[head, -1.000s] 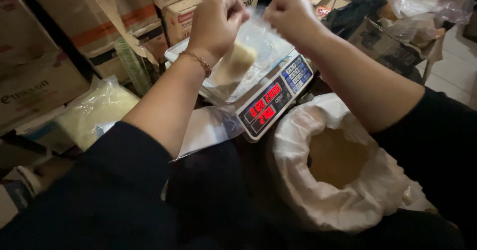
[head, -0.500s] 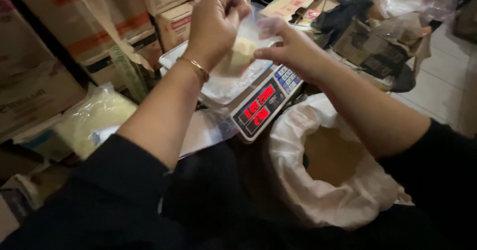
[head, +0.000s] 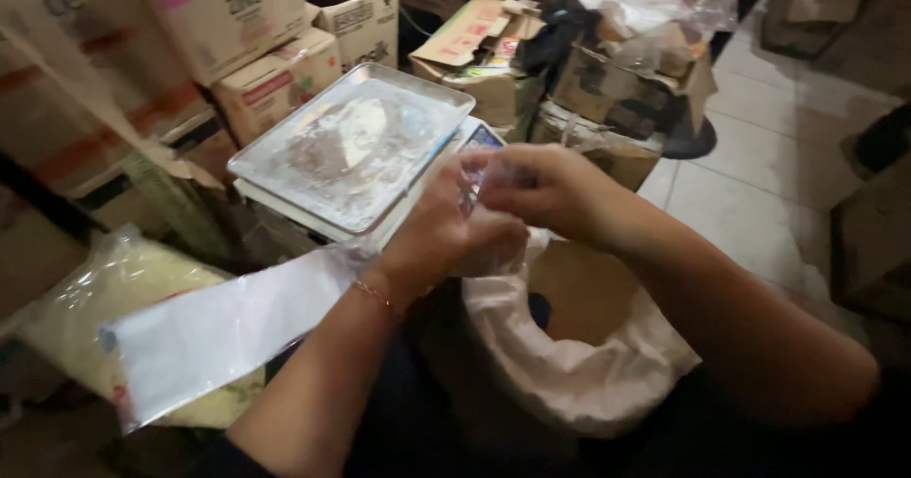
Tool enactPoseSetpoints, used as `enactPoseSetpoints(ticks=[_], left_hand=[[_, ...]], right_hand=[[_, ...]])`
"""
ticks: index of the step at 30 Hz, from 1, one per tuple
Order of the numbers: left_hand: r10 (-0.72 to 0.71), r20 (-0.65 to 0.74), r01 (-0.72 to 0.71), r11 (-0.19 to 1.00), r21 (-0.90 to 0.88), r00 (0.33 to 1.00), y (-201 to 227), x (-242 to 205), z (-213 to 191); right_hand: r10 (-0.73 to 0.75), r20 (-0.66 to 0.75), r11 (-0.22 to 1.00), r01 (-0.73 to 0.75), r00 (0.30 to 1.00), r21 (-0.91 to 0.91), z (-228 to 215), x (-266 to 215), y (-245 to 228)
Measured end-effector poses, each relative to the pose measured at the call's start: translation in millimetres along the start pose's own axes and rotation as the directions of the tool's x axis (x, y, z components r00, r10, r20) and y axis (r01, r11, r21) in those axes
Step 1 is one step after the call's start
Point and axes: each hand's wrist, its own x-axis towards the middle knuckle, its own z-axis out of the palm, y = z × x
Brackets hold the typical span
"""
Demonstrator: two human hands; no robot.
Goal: The person scoops a light-colored powder from a large sack into small plastic bags using a blue scoop. They place each filled bag on a digital scale to measure the weight, then remove the bag and repeat the process.
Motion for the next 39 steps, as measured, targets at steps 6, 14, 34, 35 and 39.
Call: enactPoseSetpoints(ticks=[6, 14, 34, 35, 39], left_hand=[[0.048, 0.229, -0.167, 0.825, 0.54, 0.972, -63, 13, 30], [-0.137, 0.34, -0.005, 0.923, 0.386, 0.93, -78, 1, 41], [-0.202, 0.103, 0.211, 0.973, -0.089, 0.974, -72, 25, 93], [-0.26, 0.132, 0.264, 0.964, -0.017, 0.957, -68, 27, 93], [-0.256, 0.363, 0.234, 0.967, 0.105, 0.896, -55, 39, 95]], right_hand=[[-0.016, 0.129, 0.947, 0.056, 0.992, -0.316, -3, -37, -14], [0.351, -0.03, 0.88, -0.319, 0.936, 0.351, -11, -86, 39], [0.297, 0.285, 0.277, -0.368, 0.911, 0.888, 43, -125, 100], [0.342, 0.285, 0.287, -0.388, 0.896, 0.876, 43, -125, 100], [0.351, 0.166, 0.528, -0.341, 0.922, 0.778, 45, -124, 112]])
